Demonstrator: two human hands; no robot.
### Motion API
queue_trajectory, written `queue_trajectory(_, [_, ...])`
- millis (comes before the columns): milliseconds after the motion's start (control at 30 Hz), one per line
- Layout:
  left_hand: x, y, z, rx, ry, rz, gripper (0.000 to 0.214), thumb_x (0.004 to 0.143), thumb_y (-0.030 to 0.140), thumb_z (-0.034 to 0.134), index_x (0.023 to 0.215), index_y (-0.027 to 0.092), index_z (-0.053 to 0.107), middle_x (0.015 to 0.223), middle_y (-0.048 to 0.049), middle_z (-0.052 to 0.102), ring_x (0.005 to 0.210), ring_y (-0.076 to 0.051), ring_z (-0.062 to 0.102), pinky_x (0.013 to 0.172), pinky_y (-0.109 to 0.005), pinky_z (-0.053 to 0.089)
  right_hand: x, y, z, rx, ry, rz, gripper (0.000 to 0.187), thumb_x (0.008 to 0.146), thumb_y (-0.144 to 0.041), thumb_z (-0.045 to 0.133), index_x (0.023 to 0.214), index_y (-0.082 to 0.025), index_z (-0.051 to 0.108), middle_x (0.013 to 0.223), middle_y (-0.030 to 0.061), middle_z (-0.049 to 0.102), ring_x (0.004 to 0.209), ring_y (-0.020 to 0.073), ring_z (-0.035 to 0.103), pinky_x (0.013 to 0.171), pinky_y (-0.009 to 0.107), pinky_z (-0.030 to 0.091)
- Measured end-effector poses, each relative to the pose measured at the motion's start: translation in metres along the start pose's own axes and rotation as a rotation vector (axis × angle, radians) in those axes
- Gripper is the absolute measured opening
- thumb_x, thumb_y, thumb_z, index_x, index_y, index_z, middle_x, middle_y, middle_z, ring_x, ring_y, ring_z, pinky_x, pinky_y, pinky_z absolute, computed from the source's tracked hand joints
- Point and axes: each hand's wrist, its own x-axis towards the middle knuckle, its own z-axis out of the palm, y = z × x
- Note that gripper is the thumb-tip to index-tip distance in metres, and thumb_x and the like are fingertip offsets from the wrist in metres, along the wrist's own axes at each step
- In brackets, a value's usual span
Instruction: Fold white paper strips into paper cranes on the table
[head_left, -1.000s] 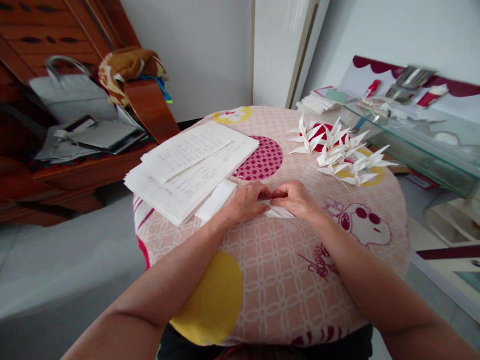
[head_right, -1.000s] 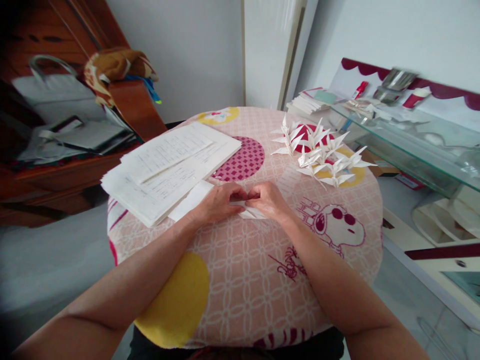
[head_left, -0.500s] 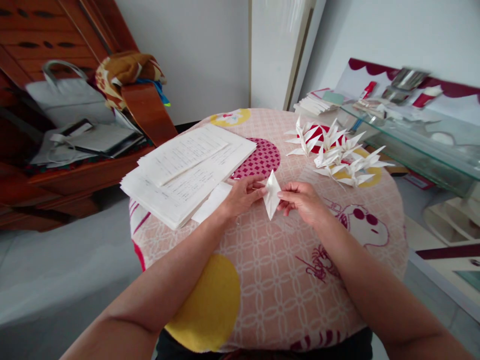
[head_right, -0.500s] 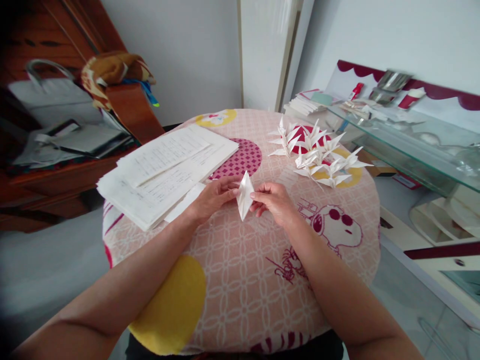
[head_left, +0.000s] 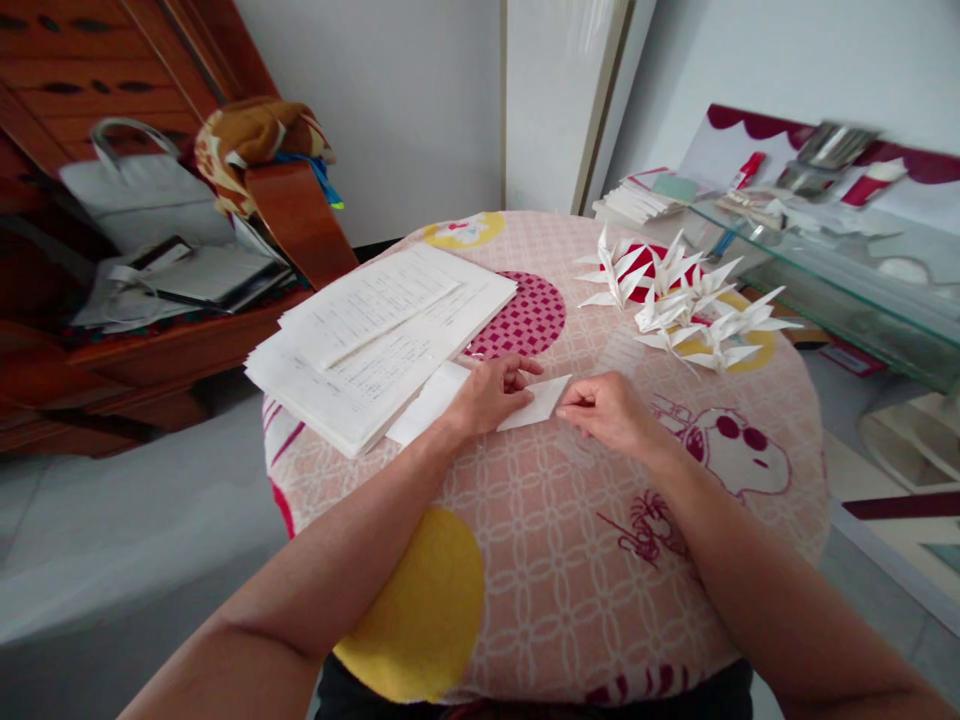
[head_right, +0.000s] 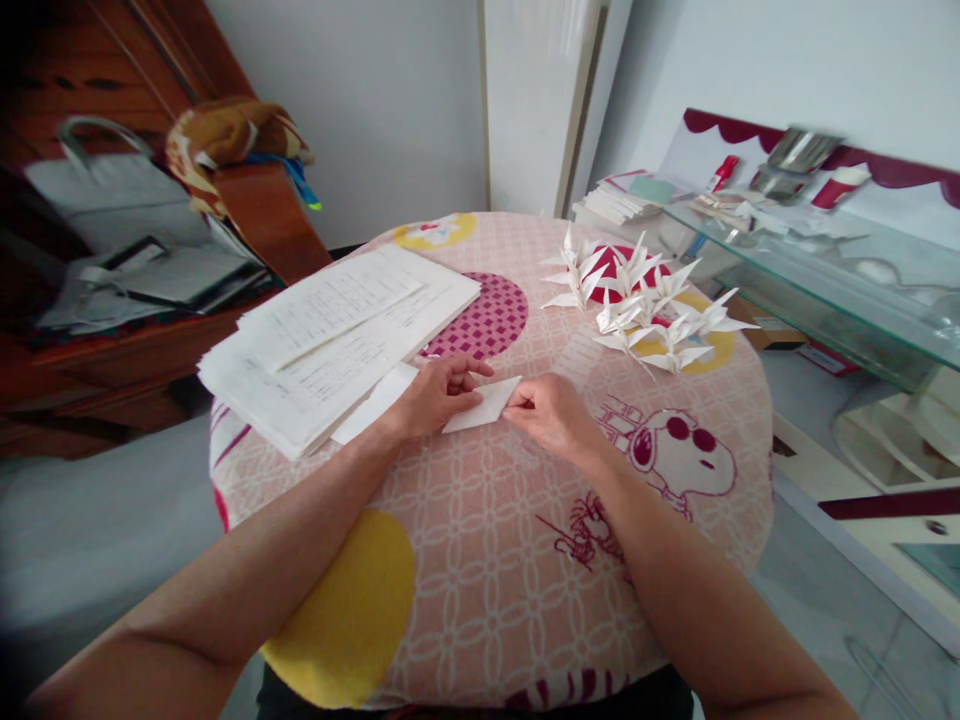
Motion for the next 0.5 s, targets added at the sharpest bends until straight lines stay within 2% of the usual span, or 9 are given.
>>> queue_trajectory(67, [0.002, 0.0, -0.002, 0.107, -0.04, 0.051, 0.037, 0.079, 0.015, 0.059, 0.115, 0.014, 0.064, 0.068, 0.0029, 0.061, 0.058, -0.009, 0.051, 0.055, -0.02, 0.037, 0.0, 0.003, -0.002, -0.139, 0.089, -0.17, 0.009, 0.079, -0.015, 0.064, 0.073, -0.017, 0.071, 0.066, 0.0008, 0.068, 0.061, 0.0132, 0.061, 0.057, 0.023, 0.044])
queue_trajectory(100, [0.004, 0.001, -0.002, 0.149, -0.058, 0.073, 0.037, 0.08, 0.015, 0.058, 0.116, 0.015, 0.064, 0.07, 0.0025, 0.062, 0.06, -0.009, 0.052, 0.056, -0.021, 0.038, 0.0, 0.004, -0.002, -0.173, 0.114, -0.245, 0.011, 0.079, -0.012, 0.062, 0.078, -0.017, 0.073, 0.074, 0.002, 0.07, 0.066, 0.014, 0.062, 0.063, 0.025, 0.046])
queue_trajectory(233, [0.011, 0.002, -0.002, 0.249, -0.102, 0.138, 0.038, 0.082, 0.013, 0.056, 0.12, 0.016, 0.062, 0.078, 0.0009, 0.066, 0.069, -0.011, 0.059, 0.065, -0.022, 0.044, 0.005, 0.008, 0.002, -0.27, 0.106, -0.451, 0.019, 0.08, -0.003, 0.06, 0.085, -0.016, 0.073, 0.094, 0.0071, 0.07, 0.087, 0.0183, 0.064, 0.081, 0.03, 0.049])
queue_trajectory(400, [0.011, 0.003, 0.005, 0.388, 0.009, 0.209, 0.04, 0.075, 0.004, 0.061, 0.113, 0.016, 0.065, 0.098, -0.0038, 0.07, 0.084, -0.013, 0.062, 0.077, -0.024, 0.048, 0.009, 0.011, 0.005, -0.406, -0.022, -0.453, 0.018, 0.085, -0.004, 0.061, 0.079, -0.017, 0.071, 0.094, 0.0073, 0.066, 0.09, 0.0196, 0.062, 0.085, 0.033, 0.048])
queue_trajectory(500, [0.004, 0.005, 0.009, 0.418, 0.033, 0.207, 0.034, 0.077, 0.002, 0.057, 0.107, 0.015, 0.066, 0.089, -0.0027, 0.07, 0.077, -0.012, 0.061, 0.074, -0.024, 0.048, 0.009, 0.012, 0.005, -0.447, -0.043, -0.451, 0.015, 0.087, -0.006, 0.063, 0.082, -0.016, 0.072, 0.096, 0.0083, 0.065, 0.092, 0.0203, 0.062, 0.086, 0.033, 0.047])
